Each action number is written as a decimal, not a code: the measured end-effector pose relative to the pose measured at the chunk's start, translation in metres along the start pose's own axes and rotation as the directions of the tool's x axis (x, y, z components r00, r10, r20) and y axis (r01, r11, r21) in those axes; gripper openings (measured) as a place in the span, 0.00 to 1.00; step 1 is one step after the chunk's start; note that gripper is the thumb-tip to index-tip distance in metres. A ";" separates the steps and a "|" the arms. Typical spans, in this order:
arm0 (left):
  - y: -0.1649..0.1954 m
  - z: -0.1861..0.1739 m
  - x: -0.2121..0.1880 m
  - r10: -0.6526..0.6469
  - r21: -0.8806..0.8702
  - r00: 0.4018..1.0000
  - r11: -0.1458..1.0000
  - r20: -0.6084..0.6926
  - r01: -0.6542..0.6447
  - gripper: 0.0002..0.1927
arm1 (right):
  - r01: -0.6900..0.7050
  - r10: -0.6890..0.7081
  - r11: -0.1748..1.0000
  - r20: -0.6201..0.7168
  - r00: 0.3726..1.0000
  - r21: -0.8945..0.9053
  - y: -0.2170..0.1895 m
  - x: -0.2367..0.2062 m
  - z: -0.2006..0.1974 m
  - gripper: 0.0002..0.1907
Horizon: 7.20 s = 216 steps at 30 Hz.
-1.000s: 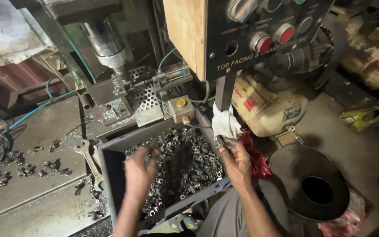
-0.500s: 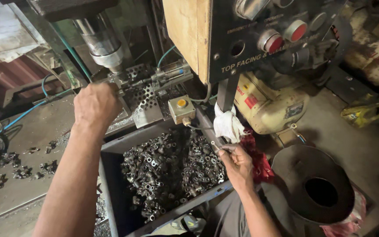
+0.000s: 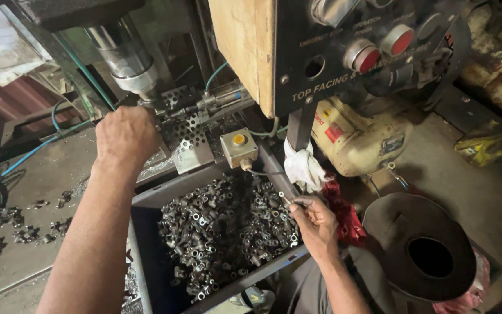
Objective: The person repeatedly picks small metal parts from a bin, places them into a multi-hole jig on a drilling machine, and removes the processed parts. The person uses a thin metal rod to assist in handling the parts and occasionally adjusts the jig.
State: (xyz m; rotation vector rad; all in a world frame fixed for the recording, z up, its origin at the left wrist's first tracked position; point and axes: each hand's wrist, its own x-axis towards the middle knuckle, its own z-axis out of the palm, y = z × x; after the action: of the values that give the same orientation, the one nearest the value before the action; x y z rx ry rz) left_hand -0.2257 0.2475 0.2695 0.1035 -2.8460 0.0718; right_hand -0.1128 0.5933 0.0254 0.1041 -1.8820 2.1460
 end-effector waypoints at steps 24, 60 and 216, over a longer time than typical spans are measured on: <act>-0.010 0.003 -0.003 0.002 -0.108 1.000 0.994 0.000 -0.002 0.09 | -0.002 0.002 1.000 0.007 1.000 -0.025 -0.004 0.000 0.000 0.08; -0.063 0.134 -0.185 -0.345 -0.841 0.938 0.500 0.025 0.206 0.14 | -0.325 0.266 0.894 0.217 0.939 0.308 -0.014 0.154 0.273 0.09; 0.038 0.087 -0.169 -0.163 -0.760 0.975 0.650 -0.149 -0.008 0.13 | -0.006 0.018 0.984 0.066 0.998 -0.178 -0.002 0.009 0.009 0.14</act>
State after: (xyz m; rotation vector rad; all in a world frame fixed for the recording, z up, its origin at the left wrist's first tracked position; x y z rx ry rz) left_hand -0.0923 0.2914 0.1360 0.0314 -2.4135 -1.0659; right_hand -0.1220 0.5862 0.0310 0.1293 -2.1081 1.9937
